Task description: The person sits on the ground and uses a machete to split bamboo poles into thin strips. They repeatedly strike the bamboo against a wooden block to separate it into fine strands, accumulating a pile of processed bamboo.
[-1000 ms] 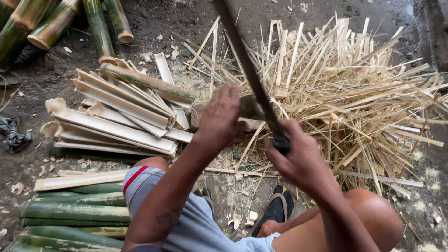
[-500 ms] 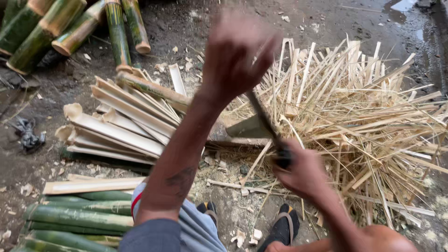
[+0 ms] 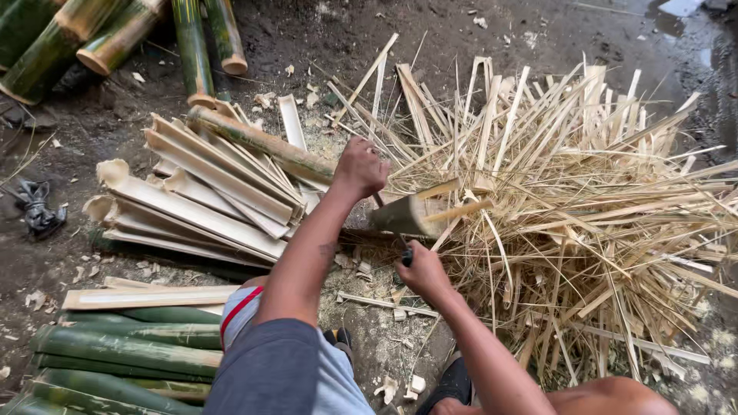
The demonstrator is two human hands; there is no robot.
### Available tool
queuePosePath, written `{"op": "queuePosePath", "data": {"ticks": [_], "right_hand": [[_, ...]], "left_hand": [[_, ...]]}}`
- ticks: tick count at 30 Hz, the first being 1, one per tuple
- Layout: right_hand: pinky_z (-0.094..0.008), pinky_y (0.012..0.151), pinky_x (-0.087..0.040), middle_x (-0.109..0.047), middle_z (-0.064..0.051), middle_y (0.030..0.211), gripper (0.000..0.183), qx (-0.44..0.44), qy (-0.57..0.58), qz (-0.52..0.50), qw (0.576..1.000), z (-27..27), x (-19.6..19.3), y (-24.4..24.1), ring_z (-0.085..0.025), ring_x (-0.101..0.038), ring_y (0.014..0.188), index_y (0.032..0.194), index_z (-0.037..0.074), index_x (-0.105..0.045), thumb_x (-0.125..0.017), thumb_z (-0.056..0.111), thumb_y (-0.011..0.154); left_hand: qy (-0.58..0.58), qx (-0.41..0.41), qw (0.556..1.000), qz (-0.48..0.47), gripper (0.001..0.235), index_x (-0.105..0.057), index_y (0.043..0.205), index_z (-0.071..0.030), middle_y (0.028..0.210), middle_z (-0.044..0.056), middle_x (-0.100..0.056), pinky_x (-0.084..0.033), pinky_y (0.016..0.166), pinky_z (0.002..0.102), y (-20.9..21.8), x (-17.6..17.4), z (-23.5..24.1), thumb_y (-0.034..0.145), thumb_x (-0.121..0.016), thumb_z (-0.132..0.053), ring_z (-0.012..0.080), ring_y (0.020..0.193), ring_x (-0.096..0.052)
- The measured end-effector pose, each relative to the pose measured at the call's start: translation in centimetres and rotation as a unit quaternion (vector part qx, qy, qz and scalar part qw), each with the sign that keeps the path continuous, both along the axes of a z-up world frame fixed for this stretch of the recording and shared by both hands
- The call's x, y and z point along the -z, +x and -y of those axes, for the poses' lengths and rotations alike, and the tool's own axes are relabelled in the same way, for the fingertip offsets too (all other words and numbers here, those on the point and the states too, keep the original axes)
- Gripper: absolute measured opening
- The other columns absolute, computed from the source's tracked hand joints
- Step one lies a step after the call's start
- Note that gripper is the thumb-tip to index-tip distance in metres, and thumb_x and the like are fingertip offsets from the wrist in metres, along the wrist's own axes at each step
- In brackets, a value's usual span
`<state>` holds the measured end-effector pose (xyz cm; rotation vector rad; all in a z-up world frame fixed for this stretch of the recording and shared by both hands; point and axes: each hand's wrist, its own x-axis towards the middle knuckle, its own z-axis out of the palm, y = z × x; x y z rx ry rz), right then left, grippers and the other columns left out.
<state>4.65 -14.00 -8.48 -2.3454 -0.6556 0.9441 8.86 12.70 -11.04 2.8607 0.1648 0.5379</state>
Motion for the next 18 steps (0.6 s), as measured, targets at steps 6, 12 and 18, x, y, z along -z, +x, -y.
{"op": "queuePosePath", "data": {"ticks": [6, 12, 18], "right_hand": [[-0.050, 0.069, -0.054, -0.072, -0.022, 0.084, 0.037, 0.004, 0.007, 0.030, 1.000, 1.3, 5.8, 0.4, -0.037, -0.071, 0.073, 0.119, 0.001, -0.058, -0.067, 0.022, 0.089], [-0.049, 0.073, -0.054, -0.071, -0.027, 0.088, 0.034, 0.058, 0.056, 0.163, 0.983, -3.1, 3.5, -1.3, -0.040, -0.067, 0.085, 0.095, -0.005, -0.065, -0.080, 0.025, 0.087], [-0.040, 0.064, -0.056, -0.073, -0.015, 0.079, 0.032, 0.125, 0.094, -0.054, 0.986, -4.5, 5.4, -4.1, -0.023, -0.069, 0.066, 0.091, 0.001, -0.063, -0.083, 0.023, 0.080]], "left_hand": [[-0.482, -0.152, 0.858, -0.088, 0.062, -0.056, 0.139, -0.006, 0.131, 0.020, -0.067, -0.058, 0.100, 0.049, 0.8, -4.7, 0.2, 0.097, -0.045, -0.050, 0.0349, 0.113, -0.071], [-0.450, 0.123, 0.847, 0.256, 0.067, -0.053, 0.146, -0.006, 0.147, 0.021, -0.056, -0.048, 0.114, 0.048, -5.6, -13.5, 6.9, 0.104, -0.048, -0.058, 0.0323, 0.134, -0.057], [-0.375, -0.051, 0.861, 0.339, 0.022, -0.067, 0.110, -0.003, 0.089, 0.013, -0.061, -0.051, 0.069, 0.035, -8.5, -16.3, 7.7, 0.104, -0.054, -0.020, 0.0196, 0.077, -0.057]]}}
